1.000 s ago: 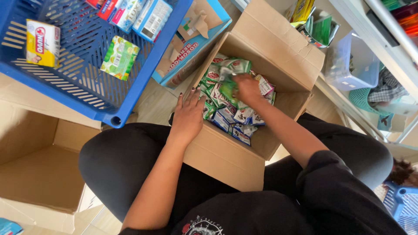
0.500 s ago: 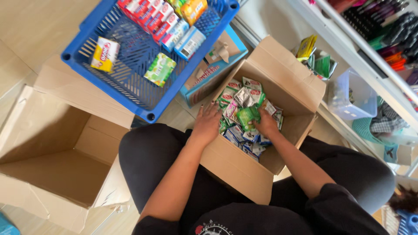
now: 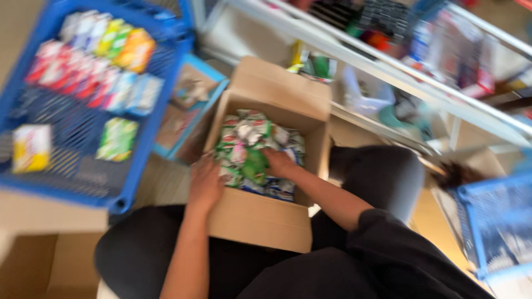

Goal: The person sits on the floor and sorts small packaged goods from a cardboard box into blue plastic baskets. They handle items one by one, arranging them neatly in the baskets.

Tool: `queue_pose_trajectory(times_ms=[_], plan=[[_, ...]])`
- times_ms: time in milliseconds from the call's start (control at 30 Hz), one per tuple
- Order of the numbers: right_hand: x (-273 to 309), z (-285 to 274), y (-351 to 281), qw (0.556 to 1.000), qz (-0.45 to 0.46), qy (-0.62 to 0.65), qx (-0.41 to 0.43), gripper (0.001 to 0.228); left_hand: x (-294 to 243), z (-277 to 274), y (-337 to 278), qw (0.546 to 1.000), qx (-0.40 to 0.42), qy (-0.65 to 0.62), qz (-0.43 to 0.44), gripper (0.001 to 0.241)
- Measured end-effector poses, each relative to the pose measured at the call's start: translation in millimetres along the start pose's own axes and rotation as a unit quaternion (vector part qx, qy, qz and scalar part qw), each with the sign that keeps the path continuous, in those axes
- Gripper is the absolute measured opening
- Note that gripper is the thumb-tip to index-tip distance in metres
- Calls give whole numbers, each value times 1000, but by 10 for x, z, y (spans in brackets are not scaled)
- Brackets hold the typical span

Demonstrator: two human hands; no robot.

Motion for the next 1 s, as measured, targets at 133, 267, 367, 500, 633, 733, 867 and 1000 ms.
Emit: queue_pose_trajectory(times_ms=[133, 267, 367, 500, 633, 733, 867, 1000], plan=[[276, -696, -372, 999, -30, 3, -10, 81, -151, -129, -9, 998, 8, 14, 56, 55], [384, -1804, -1277, 983, -78, 39, -160, 81, -508, -265, 11, 980, 49, -171, 89, 53], [178, -2429, -2073, 969, -57, 82, -225, 73, -937, -256, 156, 970, 173, -128, 113, 72], [-164, -3100, -3082, 910, -9, 97, -404, 67, -2297, -323, 321, 935, 176, -63, 301, 86], [-563, -3157, -3700, 823, 66, 156, -542, 68, -3829, 48, 440, 891, 136, -85, 424, 85], [-1045, -2819, -3970, 720, 116, 299, -615, 66, -4765, 777, 639, 882, 119, -107, 442, 76], [-1872, -1884, -4179, 406, 152, 650, -625, 64, -5573, 1964, 624, 853, 114, -165, 482, 72], [-2348, -927, -4278, 199, 215, 776, -559, 63, -5615, 3039, 358, 845, 178, -141, 485, 64]])
Point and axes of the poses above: each hand's wrist, its own y-axis towards the middle knuckle, its own z-axis out of the palm, x = y × z, the point moved 7 cm from there along y, towards the middle knuckle, and after that the axes turned 13 degrees about -y, right-handed, at the moved point
